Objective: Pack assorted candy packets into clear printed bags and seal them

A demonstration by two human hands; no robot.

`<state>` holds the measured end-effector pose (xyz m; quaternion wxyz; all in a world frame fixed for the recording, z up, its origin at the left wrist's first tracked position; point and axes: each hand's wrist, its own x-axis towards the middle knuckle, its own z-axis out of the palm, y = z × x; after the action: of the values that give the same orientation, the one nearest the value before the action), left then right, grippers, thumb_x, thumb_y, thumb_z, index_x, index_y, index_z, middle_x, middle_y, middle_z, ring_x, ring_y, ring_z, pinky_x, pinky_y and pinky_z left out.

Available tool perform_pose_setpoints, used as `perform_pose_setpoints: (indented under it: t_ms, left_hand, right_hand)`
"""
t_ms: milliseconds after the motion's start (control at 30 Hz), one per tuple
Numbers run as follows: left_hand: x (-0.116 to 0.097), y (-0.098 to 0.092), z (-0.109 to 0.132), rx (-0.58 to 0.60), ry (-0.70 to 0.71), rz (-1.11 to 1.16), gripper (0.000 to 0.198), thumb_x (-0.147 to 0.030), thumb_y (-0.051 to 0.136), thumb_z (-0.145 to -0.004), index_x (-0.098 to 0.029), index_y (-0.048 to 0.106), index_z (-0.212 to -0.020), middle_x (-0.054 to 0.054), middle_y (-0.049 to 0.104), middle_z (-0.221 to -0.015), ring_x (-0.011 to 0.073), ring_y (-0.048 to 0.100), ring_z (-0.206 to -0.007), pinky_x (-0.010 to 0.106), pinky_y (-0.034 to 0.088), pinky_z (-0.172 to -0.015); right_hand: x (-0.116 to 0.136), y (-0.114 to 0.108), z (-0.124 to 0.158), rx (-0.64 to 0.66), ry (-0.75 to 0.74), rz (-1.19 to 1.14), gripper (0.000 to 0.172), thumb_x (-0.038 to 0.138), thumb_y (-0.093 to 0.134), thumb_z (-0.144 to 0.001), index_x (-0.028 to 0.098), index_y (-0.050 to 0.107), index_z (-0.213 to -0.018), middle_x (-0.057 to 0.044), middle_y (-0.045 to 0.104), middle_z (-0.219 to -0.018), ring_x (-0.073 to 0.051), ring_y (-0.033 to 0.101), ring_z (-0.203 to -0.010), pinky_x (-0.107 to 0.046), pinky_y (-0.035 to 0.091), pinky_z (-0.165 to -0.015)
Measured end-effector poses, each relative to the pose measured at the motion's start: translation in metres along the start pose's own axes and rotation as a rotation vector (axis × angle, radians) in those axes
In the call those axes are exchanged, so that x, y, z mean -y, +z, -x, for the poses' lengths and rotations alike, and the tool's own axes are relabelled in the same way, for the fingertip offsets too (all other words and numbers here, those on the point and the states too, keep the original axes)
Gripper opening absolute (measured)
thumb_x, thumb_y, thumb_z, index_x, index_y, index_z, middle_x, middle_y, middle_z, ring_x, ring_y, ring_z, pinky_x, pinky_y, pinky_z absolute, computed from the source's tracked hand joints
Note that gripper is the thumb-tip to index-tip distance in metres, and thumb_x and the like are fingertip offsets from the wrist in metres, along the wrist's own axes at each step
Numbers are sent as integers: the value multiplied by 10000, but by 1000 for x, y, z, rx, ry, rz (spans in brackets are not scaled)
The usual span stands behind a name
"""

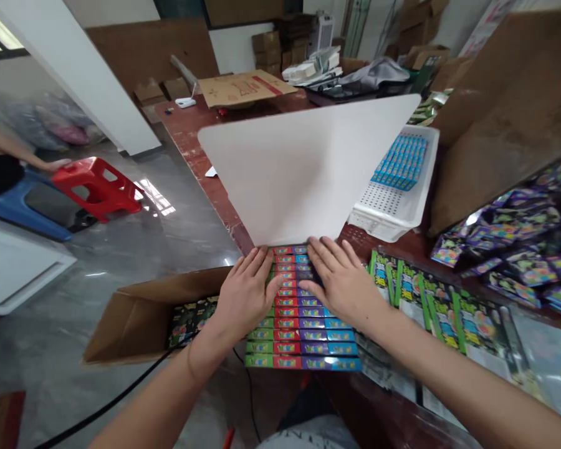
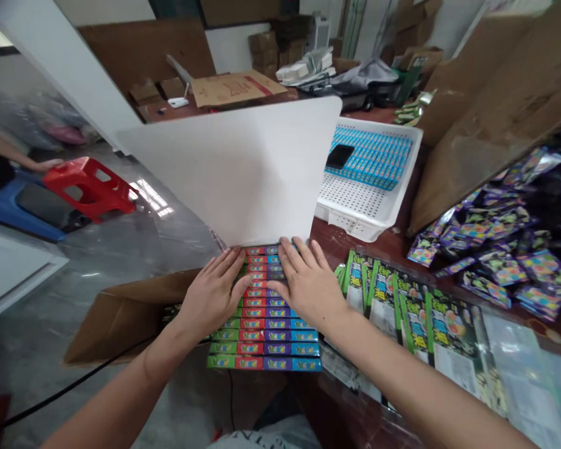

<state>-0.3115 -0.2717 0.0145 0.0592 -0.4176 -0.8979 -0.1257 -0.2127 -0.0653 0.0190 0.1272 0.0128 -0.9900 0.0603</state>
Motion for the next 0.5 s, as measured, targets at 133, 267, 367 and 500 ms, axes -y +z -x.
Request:
perform_pose_setpoints:
  t_ms: [133, 267, 367, 500]
  left_hand:
    - [2, 1, -4, 158, -67, 180, 724, -621, 410, -995, -198, 347, -1579, 93, 298, -1658, 319, 245, -1549, 573, 212, -1249]
    - [17, 7, 1, -26, -227, 659, 674, -643, 362, -996, -223, 463, -1514, 83, 385, -1628, 277, 273, -1543, 510, 155, -1278]
    - [17, 18, 27, -380, -548, 1164, 681, -672, 249, -1003, -272, 446, -1519, 40, 349, -1650, 229, 258, -1550, 444, 160, -1285]
    - [-5, 23, 66, -163, -818, 1666, 726, -730, 353, -954, -279, 463, -1513, 66, 479, -1572, 305, 398, -1482, 503, 306, -1235]
  right_hand:
    - [-4, 9, -1, 202, 148, -162, 893, 772, 272, -947, 161, 323, -1596, -107, 271, -1663, -331, 195, -1555, -589, 86, -1270]
    - [-21, 6, 9, 239, 168, -484, 813, 776, 299, -942, 272, 371, -1577, -45, 221, -1681, -312, 125, -1568, -610, -36, -1250]
    - [-15, 10, 42, -72, 467, -928, 799, 782, 206, -951, 321, 329, -1591, -2, 199, -1695, -259, 64, -1577, -547, 13, -1267]
    - [22, 12, 61, -41, 870, -1511, 815, 780, 101, -952, 329, 260, -1612, -7, 289, -1670, -249, 227, -1549, -531, 237, -1242]
